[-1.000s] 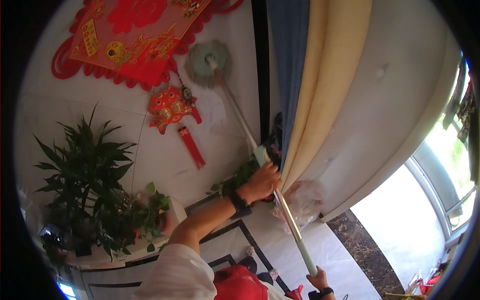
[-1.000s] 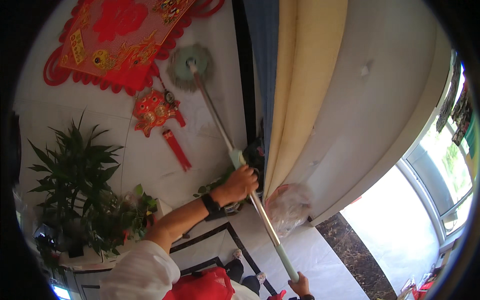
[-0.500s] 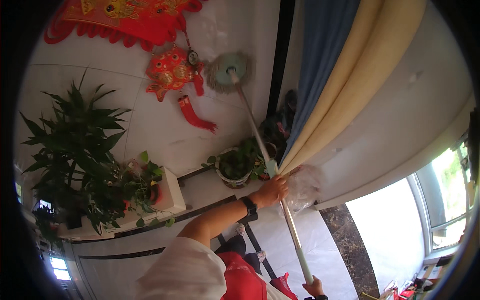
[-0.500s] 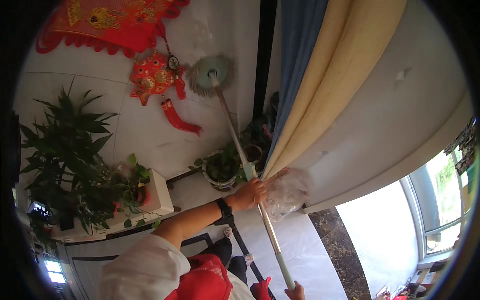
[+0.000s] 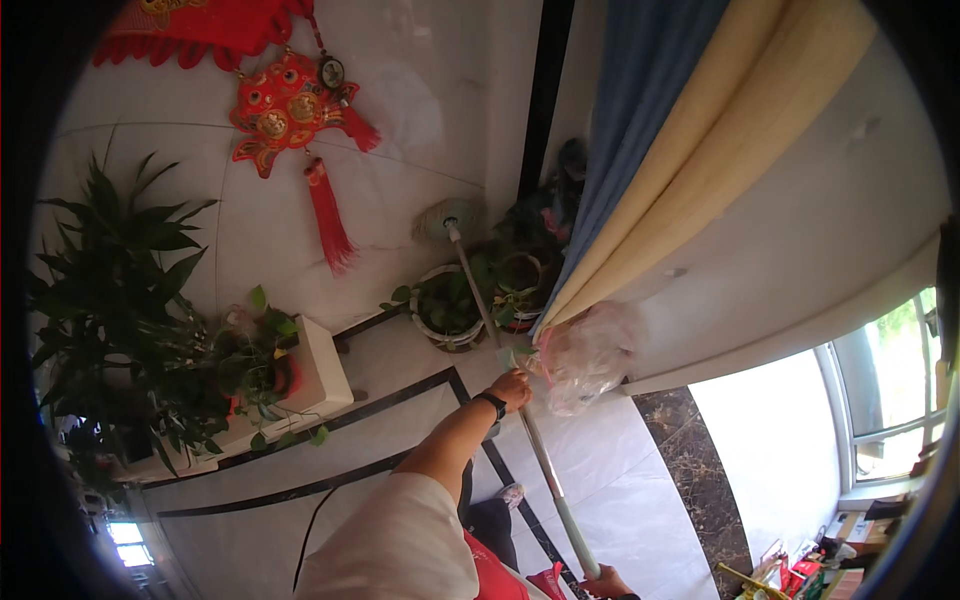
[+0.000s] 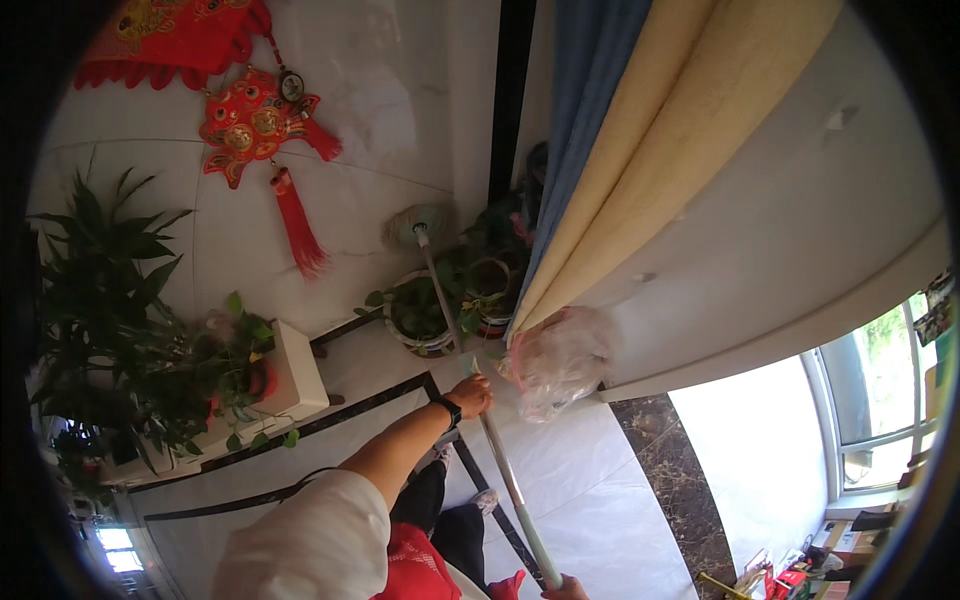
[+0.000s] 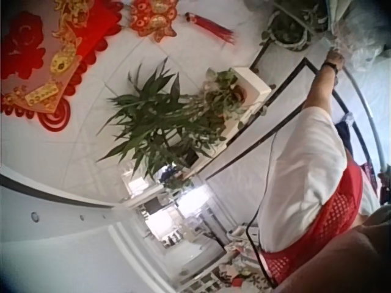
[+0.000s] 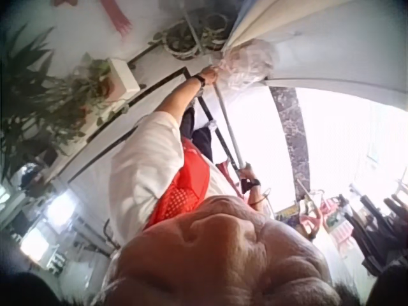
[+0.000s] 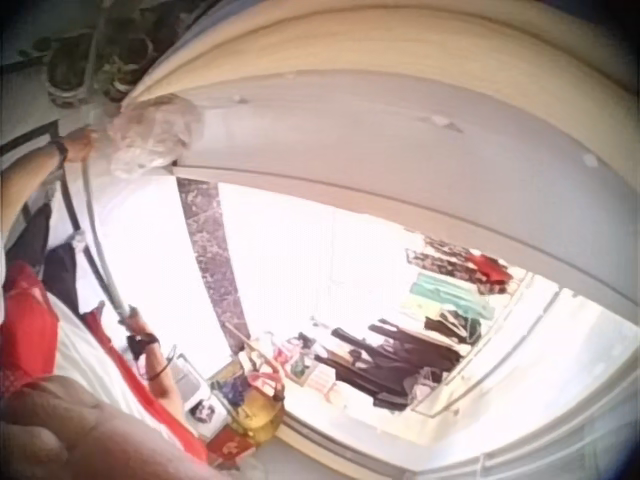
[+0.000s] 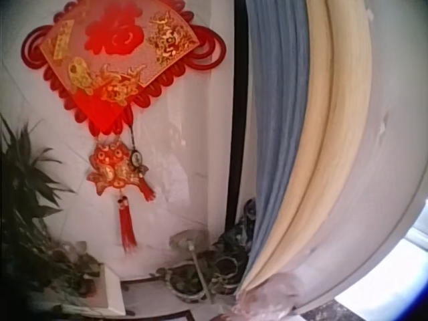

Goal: Cleaning a marble-tiled wall in a living room using a mop.

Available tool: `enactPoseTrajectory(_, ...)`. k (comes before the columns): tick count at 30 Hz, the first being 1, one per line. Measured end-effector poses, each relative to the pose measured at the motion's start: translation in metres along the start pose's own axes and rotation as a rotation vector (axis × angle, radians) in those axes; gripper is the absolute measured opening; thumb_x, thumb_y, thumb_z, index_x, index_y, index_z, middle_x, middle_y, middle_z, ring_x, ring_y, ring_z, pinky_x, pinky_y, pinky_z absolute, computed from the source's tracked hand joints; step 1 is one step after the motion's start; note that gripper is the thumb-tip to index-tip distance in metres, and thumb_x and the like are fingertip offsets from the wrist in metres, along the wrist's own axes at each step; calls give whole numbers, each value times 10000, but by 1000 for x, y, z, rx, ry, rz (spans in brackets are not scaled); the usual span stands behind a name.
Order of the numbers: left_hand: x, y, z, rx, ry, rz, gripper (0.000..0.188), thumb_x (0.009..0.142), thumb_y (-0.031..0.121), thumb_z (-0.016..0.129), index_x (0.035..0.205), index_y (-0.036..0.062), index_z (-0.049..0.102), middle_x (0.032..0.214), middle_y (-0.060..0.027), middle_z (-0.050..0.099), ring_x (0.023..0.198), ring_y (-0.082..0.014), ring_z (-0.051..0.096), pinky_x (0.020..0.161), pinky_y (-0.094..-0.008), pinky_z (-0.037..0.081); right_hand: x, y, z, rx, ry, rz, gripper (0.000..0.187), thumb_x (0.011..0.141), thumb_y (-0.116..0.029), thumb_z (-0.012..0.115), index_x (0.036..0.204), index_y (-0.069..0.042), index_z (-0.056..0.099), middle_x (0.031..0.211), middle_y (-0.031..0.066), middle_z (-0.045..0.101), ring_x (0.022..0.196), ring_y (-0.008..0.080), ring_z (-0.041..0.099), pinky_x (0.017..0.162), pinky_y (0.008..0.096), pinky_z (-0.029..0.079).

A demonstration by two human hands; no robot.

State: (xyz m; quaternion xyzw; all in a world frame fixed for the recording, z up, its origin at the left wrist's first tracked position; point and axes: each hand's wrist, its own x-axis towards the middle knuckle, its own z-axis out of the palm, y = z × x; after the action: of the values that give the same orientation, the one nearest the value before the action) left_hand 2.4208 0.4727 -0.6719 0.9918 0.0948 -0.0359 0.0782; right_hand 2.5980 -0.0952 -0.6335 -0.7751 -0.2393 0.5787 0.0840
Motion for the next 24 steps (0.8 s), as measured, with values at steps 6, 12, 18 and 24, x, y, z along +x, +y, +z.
enactPoseTrajectory(6,-11,10,-17,94,-99,-13,14,678,213,611,685,219,621,738,40,608,848,-172,547,779,-349,369,-27,-36,-3,71,-44,2,833,670,-239,781,1301,71,336,916,180,612,818,277,600,660,358,513)
enactPoseTrajectory(12,-30,14,-100,211,67,125,45,630,207,619,651,223,582,681,48,536,820,-163,516,752,-352,343,-52,-83,-16,43,144,-10,779,690,-206,725,1306,94,354,1062,253,591,957,295,588,806,361,492)
enactPoseTrajectory(18,-19,25,-234,332,379,193,28,662,181,592,637,177,577,712,16,541,775,-173,508,726,-346,349,-5,-39,-26,-88,325,-256,764,696,-226,732,1291,96,378,1064,275,584,951,321,589,793,393,490)
enactPoseTrajectory(24,-1,15,-354,222,610,245,93,638,194,593,599,143,526,657,6,507,762,-173,506,710,-327,354,-85,-153,-77,-94,503,-273,706,715,-239,724,1268,79,422,1050,292,567,987,388,556,833,418,462)
